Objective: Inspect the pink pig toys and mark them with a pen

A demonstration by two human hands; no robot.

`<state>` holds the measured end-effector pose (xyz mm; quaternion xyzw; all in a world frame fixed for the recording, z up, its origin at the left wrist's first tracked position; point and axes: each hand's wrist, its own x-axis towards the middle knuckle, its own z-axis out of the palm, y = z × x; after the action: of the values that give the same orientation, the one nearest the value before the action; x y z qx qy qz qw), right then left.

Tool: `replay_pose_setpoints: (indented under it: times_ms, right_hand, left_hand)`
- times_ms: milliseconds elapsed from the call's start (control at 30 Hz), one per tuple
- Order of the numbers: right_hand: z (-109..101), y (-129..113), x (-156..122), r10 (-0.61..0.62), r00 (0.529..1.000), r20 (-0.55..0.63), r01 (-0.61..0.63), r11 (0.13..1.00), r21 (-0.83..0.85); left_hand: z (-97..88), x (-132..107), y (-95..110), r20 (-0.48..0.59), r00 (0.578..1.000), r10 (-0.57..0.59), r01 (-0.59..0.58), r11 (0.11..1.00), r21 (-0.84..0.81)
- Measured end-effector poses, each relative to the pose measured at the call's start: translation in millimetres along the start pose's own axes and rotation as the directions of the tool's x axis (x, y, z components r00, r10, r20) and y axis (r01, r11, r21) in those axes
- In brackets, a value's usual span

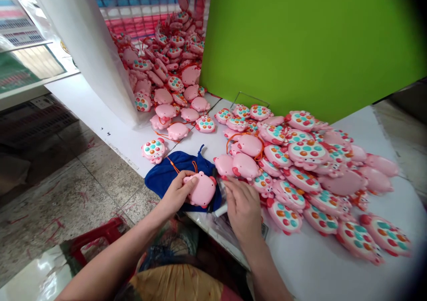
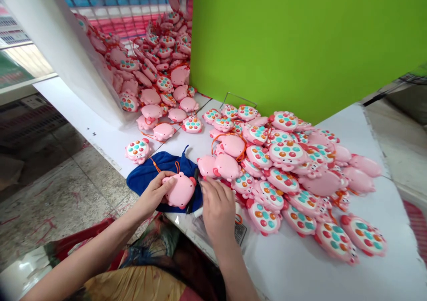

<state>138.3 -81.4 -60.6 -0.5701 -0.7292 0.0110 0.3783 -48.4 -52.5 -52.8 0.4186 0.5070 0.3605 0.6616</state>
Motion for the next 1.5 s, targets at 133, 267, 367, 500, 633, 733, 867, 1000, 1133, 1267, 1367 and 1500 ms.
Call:
replay_pose_setpoints:
  times_ms: [133, 267, 367, 500, 633, 733, 867, 1000, 1133, 1267, 1367, 1500]
  right_hand:
    - [-9, -1, 0, 0.253, 0.946, 0.204, -0.308, 0.899, 0.312]
    - [-13, -3, 10, 0.370, 0.848, 0.379, -0.530, 0.613, 0.586]
    - [-20, 6, 30, 0.448, 0.813, 0.372, -0.572, 0.492, 0.657]
    - [-36, 36, 66, 0.617, 0.771, 0.155, -0.478, 0.401, 0.781]
    - [-44, 58, 82, 0.699, 0.710, -0.081, -0.198, 0.308, 0.930]
    - [-33, 48, 67, 0.700, 0.715, 0.003, -0.275, 0.278, 0.920]
    - [-10, 15, 37, 0.572, 0.741, 0.352, -0.563, 0.242, 0.790]
    - [5, -11, 22, 0.381, 0.764, 0.522, -0.635, 0.296, 0.714]
    - [10, -17, 16, 0.376, 0.777, 0.506, -0.606, 0.226, 0.763]
    - [5, -12, 12, 0.423, 0.775, 0.469, -0.577, 0.172, 0.799]
    - [-2, -8, 10, 0.436, 0.781, 0.448, -0.545, 0.124, 0.829]
    - [-5, -12, 7, 0.433, 0.752, 0.497, -0.577, 0.069, 0.814]
  left_hand:
    - [13.5, 0, 16, 0.106, 0.985, 0.139, -0.137, 0.990, -0.026]
    - [23.5, 4, 32, 0.177, 0.931, 0.320, -0.329, 0.944, 0.027]
    - [8.7, 11, 38, 0.143, 0.904, 0.402, -0.421, 0.896, 0.144]
    - [-41.0, 30, 38, -0.133, 0.790, 0.598, -0.360, 0.629, 0.689]
    - [-90.4, 53, 23, -0.241, 0.692, 0.680, 0.018, 0.318, 0.948]
    - [-108.8, 65, 13, -0.266, 0.727, 0.633, 0.113, 0.272, 0.956]
    - [-96.7, 62, 17, -0.228, 0.691, 0.685, -0.037, 0.349, 0.936]
    - [-46.9, 32, 29, -0.040, 0.657, 0.753, -0.364, 0.364, 0.857]
    - [-0.9, 3, 32, 0.377, 0.641, 0.668, -0.708, 0.326, 0.626]
    - [8.4, 0, 22, 0.477, 0.634, 0.609, -0.760, 0.379, 0.528]
    - [2.5, 5, 14, 0.244, 0.766, 0.595, -0.623, 0.591, 0.513]
    - [2.4, 3, 11, 0.073, 0.927, 0.368, -0.373, 0.881, 0.290]
